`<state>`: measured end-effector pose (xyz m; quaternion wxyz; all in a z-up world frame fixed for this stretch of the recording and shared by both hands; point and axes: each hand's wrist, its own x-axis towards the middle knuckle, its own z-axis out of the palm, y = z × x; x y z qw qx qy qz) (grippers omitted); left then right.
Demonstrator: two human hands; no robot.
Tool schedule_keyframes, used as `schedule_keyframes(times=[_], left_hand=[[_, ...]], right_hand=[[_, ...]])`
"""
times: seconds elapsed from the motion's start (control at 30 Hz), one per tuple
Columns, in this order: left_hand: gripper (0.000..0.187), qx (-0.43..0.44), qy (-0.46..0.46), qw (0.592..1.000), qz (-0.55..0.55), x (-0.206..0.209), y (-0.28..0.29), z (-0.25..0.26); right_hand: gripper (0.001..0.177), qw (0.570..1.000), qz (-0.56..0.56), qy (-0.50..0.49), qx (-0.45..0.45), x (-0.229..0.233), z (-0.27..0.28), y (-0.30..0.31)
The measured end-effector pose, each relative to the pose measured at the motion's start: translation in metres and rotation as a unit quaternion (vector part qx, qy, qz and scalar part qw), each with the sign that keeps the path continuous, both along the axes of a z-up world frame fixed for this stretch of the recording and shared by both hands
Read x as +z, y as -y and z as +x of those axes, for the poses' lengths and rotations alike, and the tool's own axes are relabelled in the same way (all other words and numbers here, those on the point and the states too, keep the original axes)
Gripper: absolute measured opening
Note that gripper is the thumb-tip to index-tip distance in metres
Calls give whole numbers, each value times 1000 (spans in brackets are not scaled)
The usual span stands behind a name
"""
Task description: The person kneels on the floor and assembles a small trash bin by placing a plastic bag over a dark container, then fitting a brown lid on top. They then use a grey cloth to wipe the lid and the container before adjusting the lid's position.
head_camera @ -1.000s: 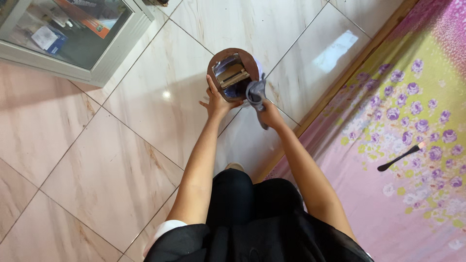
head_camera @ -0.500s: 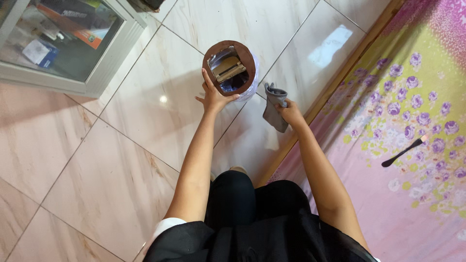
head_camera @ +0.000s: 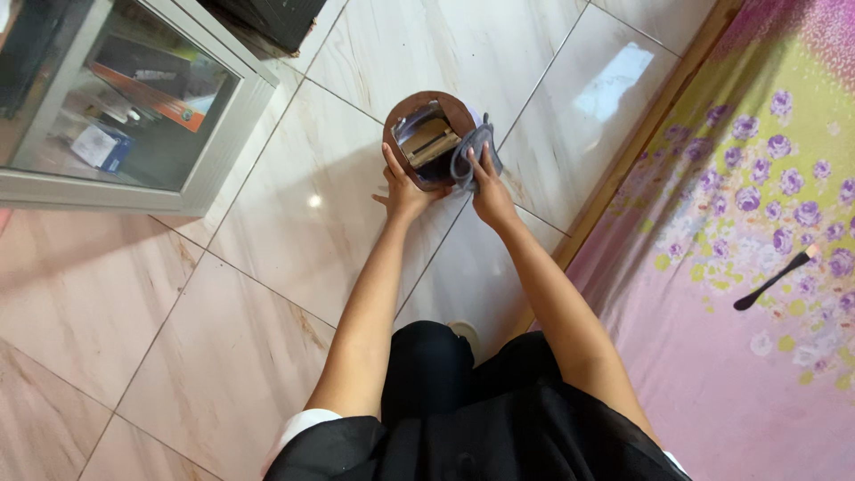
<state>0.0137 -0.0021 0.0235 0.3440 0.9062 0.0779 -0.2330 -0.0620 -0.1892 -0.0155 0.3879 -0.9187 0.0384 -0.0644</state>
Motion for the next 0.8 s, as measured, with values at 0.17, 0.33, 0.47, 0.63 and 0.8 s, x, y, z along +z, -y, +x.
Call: schedule_keyframes(times=[0.17,0.33,0.47,0.63,0.8], left_hand=[[174,-7,2,1000,1,-3,1,5],[175,-22,9,1000,-6,-15,2,17],[174,-32,22,999,-12,-21,3,21],[175,-32,-3,999,4,-18,7,26],[175,-25,-38,999,5,-5,11,30]], right_hand=[[91,985,-34,-167,-22,34,0,8],[88,996,-21,-81,13,19,-13,17],[80,999,-19,-5,47,-7,-22,31],[53,942,178,-166,-232,-20,-2,49],[56,976,197,20,-92,-16,15,31]])
